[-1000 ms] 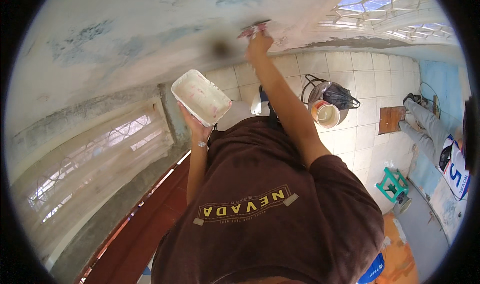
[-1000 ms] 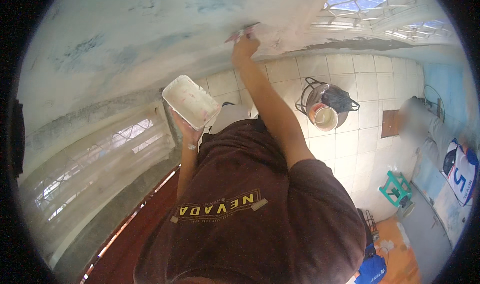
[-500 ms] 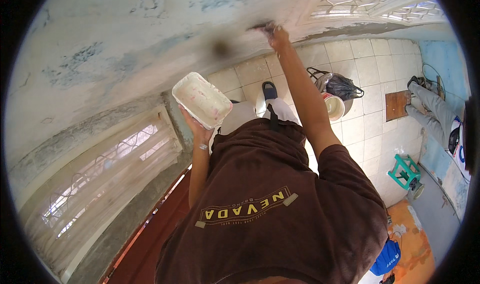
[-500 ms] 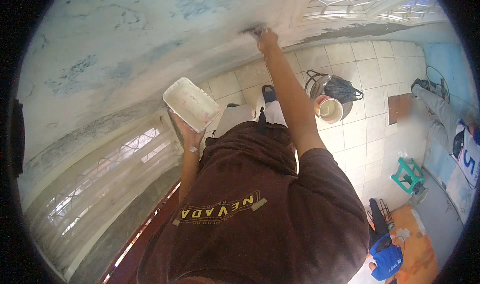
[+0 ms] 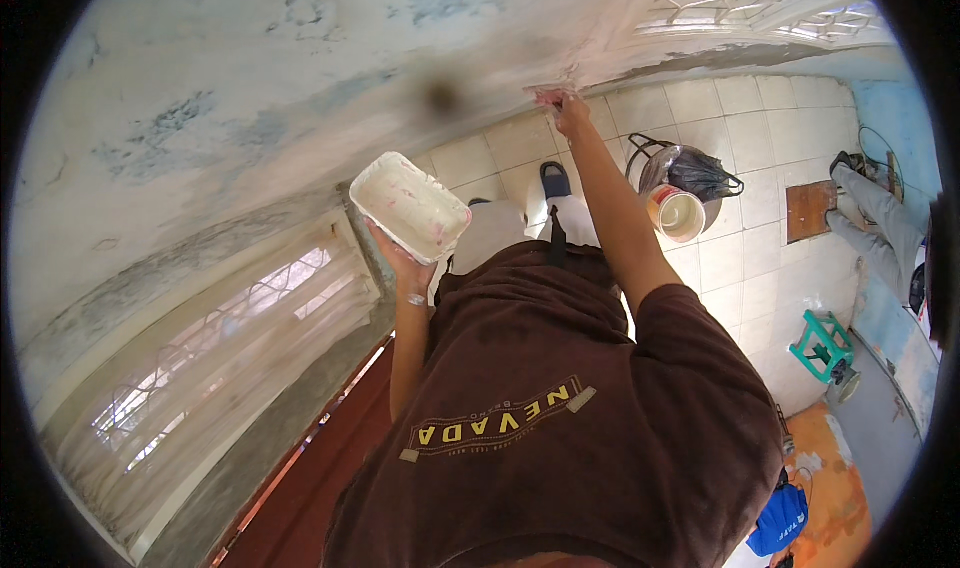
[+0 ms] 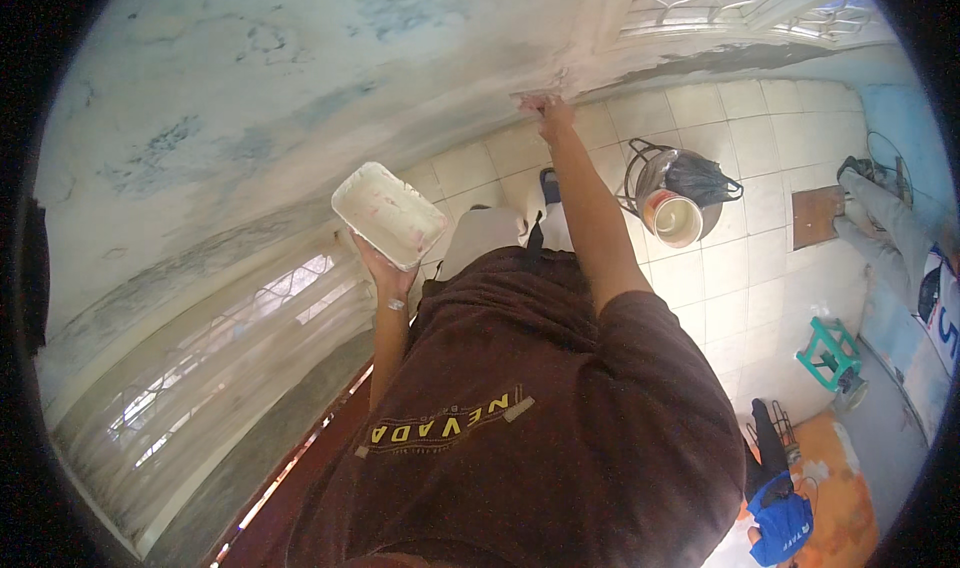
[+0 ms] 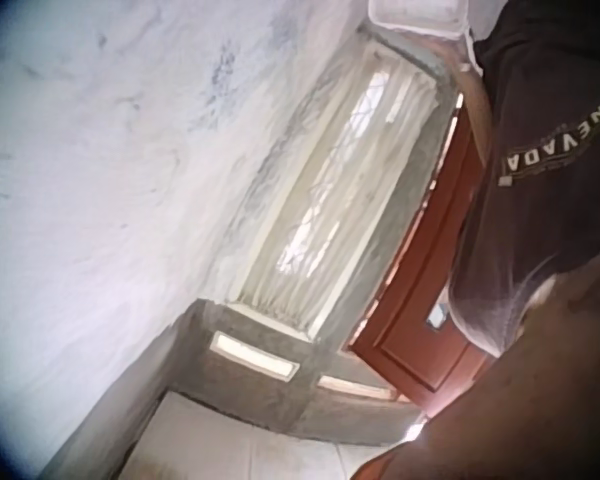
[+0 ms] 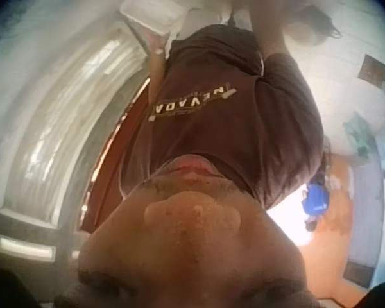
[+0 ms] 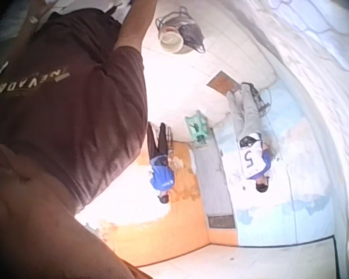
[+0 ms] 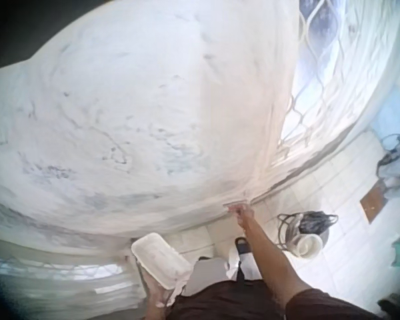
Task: The person applies plaster to a wall using a putty knife and a plastic container.
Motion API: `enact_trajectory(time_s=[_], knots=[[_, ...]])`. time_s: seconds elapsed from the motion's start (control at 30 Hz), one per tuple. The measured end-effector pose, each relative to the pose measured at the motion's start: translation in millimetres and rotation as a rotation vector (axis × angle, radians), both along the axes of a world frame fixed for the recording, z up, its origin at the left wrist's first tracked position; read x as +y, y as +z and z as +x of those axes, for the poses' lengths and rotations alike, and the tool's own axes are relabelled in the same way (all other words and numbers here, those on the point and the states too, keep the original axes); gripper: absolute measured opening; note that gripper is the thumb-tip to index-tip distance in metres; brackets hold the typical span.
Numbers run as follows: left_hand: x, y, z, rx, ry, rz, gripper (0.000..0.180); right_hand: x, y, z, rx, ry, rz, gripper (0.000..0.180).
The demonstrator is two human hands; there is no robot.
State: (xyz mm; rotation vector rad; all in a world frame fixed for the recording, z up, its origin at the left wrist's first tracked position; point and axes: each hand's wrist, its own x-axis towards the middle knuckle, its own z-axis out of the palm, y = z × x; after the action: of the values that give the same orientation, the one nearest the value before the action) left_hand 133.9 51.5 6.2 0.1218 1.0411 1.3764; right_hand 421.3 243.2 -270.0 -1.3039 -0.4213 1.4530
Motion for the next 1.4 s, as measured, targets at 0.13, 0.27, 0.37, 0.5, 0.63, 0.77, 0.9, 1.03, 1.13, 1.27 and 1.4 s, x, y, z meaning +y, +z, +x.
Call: enact_trajectory(time_s=[0.13, 0.27, 0.37, 0.5, 0.63, 0.77, 0.9, 1.03, 1.13, 1.27, 1.4], knots=[[-3, 3, -6, -0.004, -0.001, 0.032, 0.083, 63, 80, -8, 0.192, -0.066, 0.153, 0.013], [-13, 0, -9, 0.016, 0.025, 0.03, 0.084, 25, 208, 27, 0.027, -0.122, 0.298, 0.01], [-4, 0, -4, -0.028, -0.008, 0.035, 0.083, -8, 194, 66, 0.047, -0.158, 0.432, 0.014], [-1, -3, -4, -0.028, 0.005, 0.035, 0.081, -31, 102, 51, 0.469, -0.294, 0.221, 0.018], [11, -3, 1, -0.038, -0.032, 0.015, 0.078, -15, 31, 33, 0.279, -0.215, -0.035, 0.015], [18, 11, 16, -0.03, -0.071, 0.031, 0.078, 29, 64, -6, 0.5, -0.279, -0.032, 0.017], [20, 30, 31, 0.297, -0.063, 0.034, 0.078, 49, 149, -26, 0.234, -0.162, -0.004, 0.022], [16, 8, 14, 0.056, -0.023, -0.015, 0.077, -41, 244, -10, 0.268, 0.108, 0.363, 0.023], [31, 9, 26, 0.079, -0.05, -0.013, 0.078, -80, 312, 8, 0.231, 0.152, 0.337, 0.023], [50, 17, 46, 0.022, -0.143, 0.072, 0.078, -105, 344, 18, -0.466, 0.368, 0.345, 0.027], [71, 20, 69, -0.022, -0.167, 0.166, 0.079, -116, 378, 2, -0.834, 0.299, 0.553, 0.031]])
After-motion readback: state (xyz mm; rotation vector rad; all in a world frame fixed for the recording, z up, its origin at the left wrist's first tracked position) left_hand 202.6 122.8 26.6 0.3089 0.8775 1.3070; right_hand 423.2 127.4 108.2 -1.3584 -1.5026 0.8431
